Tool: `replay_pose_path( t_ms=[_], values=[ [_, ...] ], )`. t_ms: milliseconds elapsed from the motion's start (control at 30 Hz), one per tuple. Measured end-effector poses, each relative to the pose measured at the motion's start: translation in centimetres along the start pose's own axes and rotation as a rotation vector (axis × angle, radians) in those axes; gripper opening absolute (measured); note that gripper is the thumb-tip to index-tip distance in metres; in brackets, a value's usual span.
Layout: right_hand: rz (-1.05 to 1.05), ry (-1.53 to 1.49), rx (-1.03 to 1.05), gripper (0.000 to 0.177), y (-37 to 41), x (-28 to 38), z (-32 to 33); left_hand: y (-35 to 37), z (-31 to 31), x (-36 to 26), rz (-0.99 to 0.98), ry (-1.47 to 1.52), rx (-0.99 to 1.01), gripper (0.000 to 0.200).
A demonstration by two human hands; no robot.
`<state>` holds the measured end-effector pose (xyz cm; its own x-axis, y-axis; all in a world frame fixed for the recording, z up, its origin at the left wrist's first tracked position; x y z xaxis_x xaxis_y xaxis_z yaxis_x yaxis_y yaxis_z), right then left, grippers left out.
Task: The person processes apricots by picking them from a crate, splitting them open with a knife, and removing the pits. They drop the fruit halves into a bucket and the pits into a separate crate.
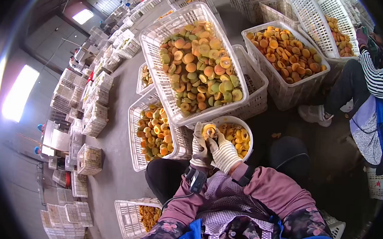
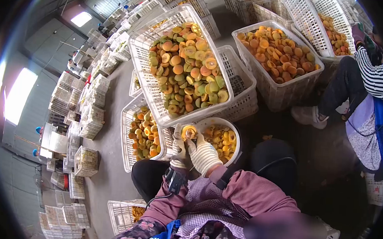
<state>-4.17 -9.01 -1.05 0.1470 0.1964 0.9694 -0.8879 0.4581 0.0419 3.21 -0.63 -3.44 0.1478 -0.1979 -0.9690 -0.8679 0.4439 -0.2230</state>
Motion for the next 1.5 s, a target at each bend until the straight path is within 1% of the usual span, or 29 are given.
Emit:
replay_pose_path(
  t_ms=[33,200,233,300,333,400,433,500,533,567,633,667,700,767,800,833,900,933,967,1000,1033,1100,1133,1233,1300,1367,1433,1467,1500],
  values=[
    [0.000,-0.002,0.002,0.050,0.1,0.4,0.3,-0.1,0.0,-0.2,0.000,-0.003,-0.002,0.043],
    [-0.097,0.187,0.166,0.046,-0.1,1.2,1.1,-0.6,-1.4,-0.7,0.540,0.437,-0.201,0.035],
    [-0.103,0.181,0.168,0.046,-0.2,1.0,1.2,-1.1,-2.8,-5.3,0.290,0.145,-0.156,0.033],
    [-0.082,0.259,0.218,0.045,-0.2,0.9,1.1,-0.7,-4.2,-9.5,-0.405,-0.948,0.024,0.034],
    [-0.070,0.300,0.216,0.043,-0.2,0.9,1.1,-1.0,-3.9,-9.0,-0.403,-0.952,0.027,0.034],
    [-0.056,0.326,0.206,0.041,-0.4,0.8,1.2,-1.2,-4.2,-9.1,-0.600,-0.948,0.044,0.034],
    [-0.038,0.358,0.195,0.040,-0.4,0.7,1.2,-1.4,-4.2,-8.9,-0.599,-0.919,0.070,0.034],
    [0.005,0.407,0.188,0.041,-1.2,-0.1,0.5,-0.9,-2.8,-6.9,-0.075,-0.898,0.156,0.033],
    [-0.042,0.400,0.233,0.041,-1.3,-0.5,0.2,-0.5,-2.8,-7.0,-0.229,-0.942,0.144,0.033],
    [-0.088,0.393,0.276,0.041,-1.2,-0.7,0.0,-0.3,-2.7,-6.4,-0.227,-0.944,0.146,0.033],
    [-0.100,0.311,0.313,0.040,-1.7,-2.1,-1.9,-0.3,-1.9,-6.1,-0.283,-0.738,0.077,0.034],
    [-0.113,0.231,0.354,0.039,-1.8,-3.1,-3.2,-0.2,-0.7,-4.0,-0.043,-0.370,0.130,0.034],
    [-0.112,0.230,0.354,0.039,-1.7,-4.0,-3.9,0.0,-0.7,-3.5,-0.044,-0.371,0.131,0.034],
    [0.038,-0.024,0.356,0.047,-1.0,-4.6,-5.2,0.7,0.6,-1.9,0.045,-0.043,-0.132,0.032],
    [0.021,-0.192,0.414,0.045,-0.8,-3.9,-5.3,0.4,0.5,-2.4,-0.003,-0.067,-0.044,0.032],
    [0.020,-0.188,0.410,0.045,-0.7,-3.5,-5.0,0.2,0.7,-0.7,0.239,0.270,-0.063,0.032],
    [-0.159,-0.265,0.327,0.044,0.0,-2.8,-3.2,0.7,-0.2,-2.1,0.274,0.299,-0.009,0.028],
    [-0.016,0.043,0.261,0.044,0.4,-0.6,-1.0,0.5,-1.0,-3.3,0.309,0.268,0.010,0.026],
    [-0.017,0.045,0.261,0.044,0.7,0.6,-0.1,0.3,-1.7,-4.0,0.345,0.237,0.028,0.025],
    [-0.008,0.173,0.271,0.045,0.9,1.5,0.3,0.1,-1.5,-4.9,0.226,-0.162,0.042,0.026],
    [0.000,0.300,0.284,0.046,1.0,1.9,0.3,0.0,-1.5,-5.0,0.229,-0.164,0.041,0.026],
    [-0.005,0.285,0.287,0.050,1.2,1.7,-0.2,0.5,-0.8,-3.0,0.602,0.419,-0.201,0.031],
    [-0.031,0.226,0.259,0.051,1.0,1.7,0.0,0.6,-1.5,-4.3,0.523,0.354,-0.288,0.033],
    [-0.096,0.162,0.225,0.054,0.7,1.3,0.3,0.5,-1.4,-3.3,0.459,0.302,-0.275,0.034],
    [-0.094,0.105,0.262,0.052,0.5,0.1,-0.6,0.8,-1.7,-2.8,0.472,0.341,-0.245,0.035],
    [-0.034,0.023,0.208,0.051,0.4,-1.1,-1.8,0.7,-1.7,-3.2,0.360,0.439,-0.281,0.038],
    [-0.298,-0.485,0.383,0.050,1.3,-1.1,-2.9,0.3,-1.4,-2.9,0.317,0.382,-0.204,0.038],
    [-0.490,-0.560,0.519,0.049,2.1,-1.5,-2.9,0.0,-1.3,-2.8,0.274,0.326,-0.125,0.039],
    [-0.493,-0.561,0.517,0.049,2.2,-1.7,-3.0,-0.3,-1.7,-3.3,0.232,0.271,-0.046,0.040]
  ],
)
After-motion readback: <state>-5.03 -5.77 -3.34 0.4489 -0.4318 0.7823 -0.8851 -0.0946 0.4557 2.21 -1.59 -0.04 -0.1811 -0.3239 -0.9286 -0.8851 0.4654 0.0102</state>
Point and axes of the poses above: each hand's wrist, its own y-axis away from the middle knuckle, its own z-axis out of the back of the hand, x = y × z, the point moved 7 cm from there along -y, towards the middle knuckle
